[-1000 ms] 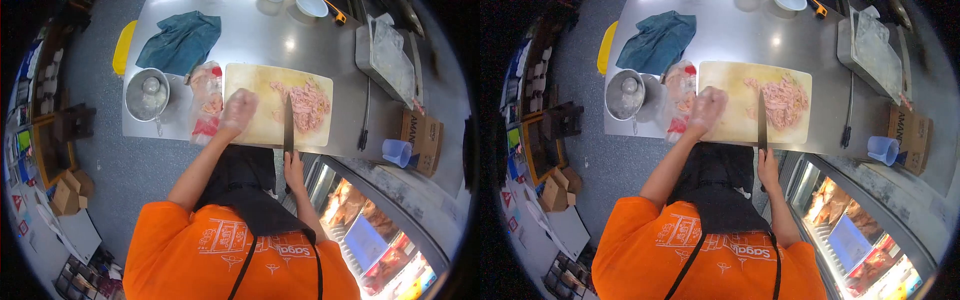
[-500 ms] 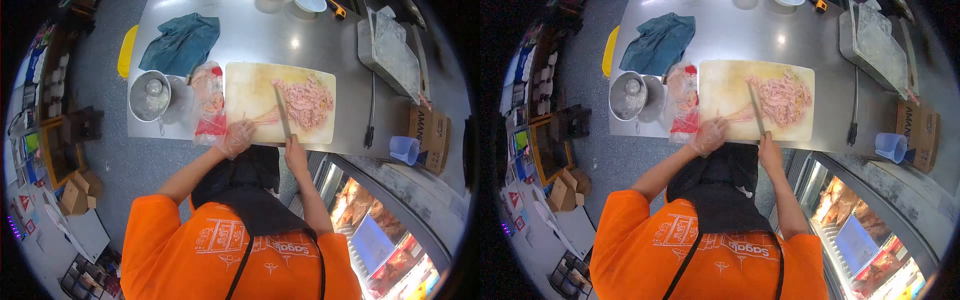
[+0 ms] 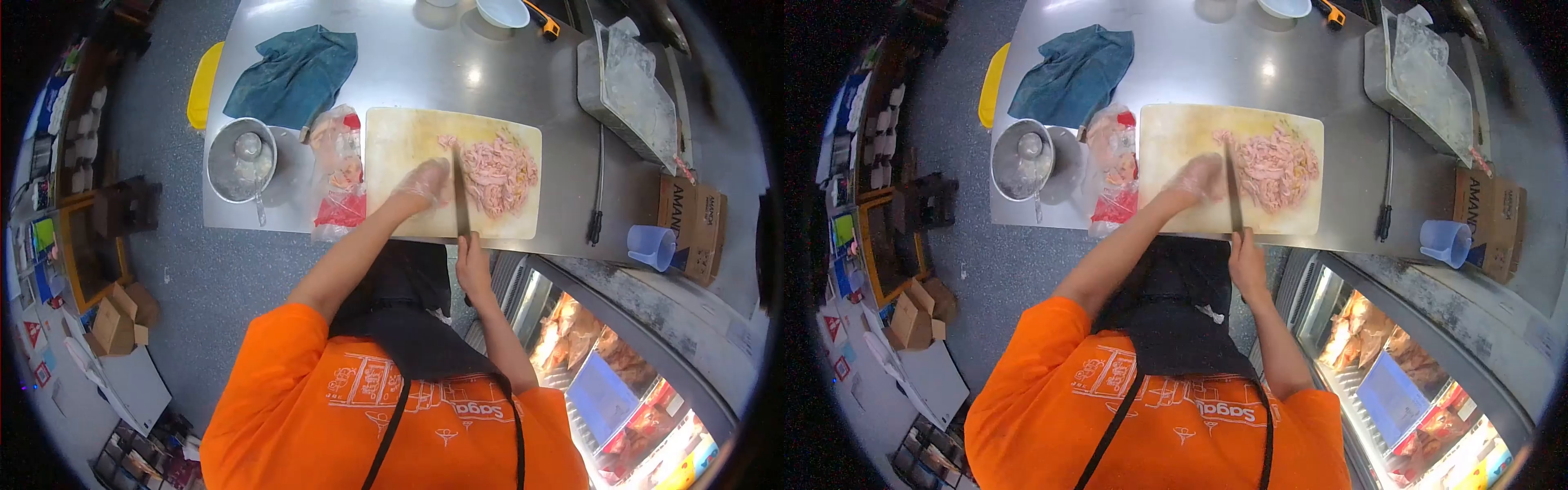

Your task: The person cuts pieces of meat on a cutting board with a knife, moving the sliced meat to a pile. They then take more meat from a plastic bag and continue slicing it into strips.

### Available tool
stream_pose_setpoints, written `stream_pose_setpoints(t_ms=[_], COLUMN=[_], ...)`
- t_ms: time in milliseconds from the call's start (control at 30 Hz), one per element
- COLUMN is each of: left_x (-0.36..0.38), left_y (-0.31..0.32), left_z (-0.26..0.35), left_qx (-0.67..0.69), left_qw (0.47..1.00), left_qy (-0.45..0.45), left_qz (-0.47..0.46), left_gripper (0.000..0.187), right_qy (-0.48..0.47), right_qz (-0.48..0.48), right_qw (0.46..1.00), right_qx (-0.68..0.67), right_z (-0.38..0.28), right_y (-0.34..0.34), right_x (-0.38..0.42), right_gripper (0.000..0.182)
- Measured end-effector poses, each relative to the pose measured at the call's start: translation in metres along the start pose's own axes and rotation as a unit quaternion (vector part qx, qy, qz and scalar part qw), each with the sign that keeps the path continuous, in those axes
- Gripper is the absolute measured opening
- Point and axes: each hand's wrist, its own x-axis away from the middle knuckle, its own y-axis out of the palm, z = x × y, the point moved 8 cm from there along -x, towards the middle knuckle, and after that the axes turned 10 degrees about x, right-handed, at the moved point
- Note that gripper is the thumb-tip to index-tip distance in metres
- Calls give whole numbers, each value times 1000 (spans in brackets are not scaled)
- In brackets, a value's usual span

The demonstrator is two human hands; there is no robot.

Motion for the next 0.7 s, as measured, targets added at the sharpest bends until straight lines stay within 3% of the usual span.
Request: stream_pose_setpoints(t_ms=[67, 133, 167, 200, 267, 300, 367, 400, 467, 533, 600, 700], left_x=[-3, 2, -5, -5, 23, 38, 67, 74, 72, 66, 63, 70], left_y=[-8, -36, -39, -34, -68, -51, 1, 2, 21, 20, 20, 17], left_z=[-9, -14, -23, -26, 23, 24, 51, 53, 47, 39, 26, 34], left_qx=[10, 15, -86, -87, -148, -148, -265, -266, -195, -227, -288, -295], left_qw=[1000, 984, 975, 975, 952, 953, 918, 918, 962, 961, 953, 945], left_qy=[-3, 23, -6, -6, -14, -14, 175, 173, 169, 137, 67, 126], left_qz=[18, 174, 204, 203, 266, 265, 236, 236, 89, 81, 66, 68], left_gripper=[13, 15, 19, 19, 19, 19, 19, 19, 21, 22, 23, 21], right_qy=[-4, -9, -9, -10, -3, 0, -7, -14, -22, -28, -106, -185], right_qz=[-48, -34, -30, -26, -24, -23, -21, -18, -36, -56, -75, -109], right_qw=[999, 999, 999, 999, 1000, 1000, 1000, 1000, 998, 995, 983, 955], right_qx=[12, -6, -23, -39, -16, 9, 11, 14, 42, 72, 133, 205], right_z=[-5, 5, 7, 9, 3, 1, 8, 11, 8, 7, -4, -11], right_y=[13, 21, 21, 22, 10, 5, 4, 3, -7, -14, -14, -3], right_x=[8, 8, 8, 8, 6, 4, -7, -14, -30, -43, -52, -65], right_gripper=[28, 29, 29, 29, 27, 25, 24, 23, 22, 21, 19, 20])
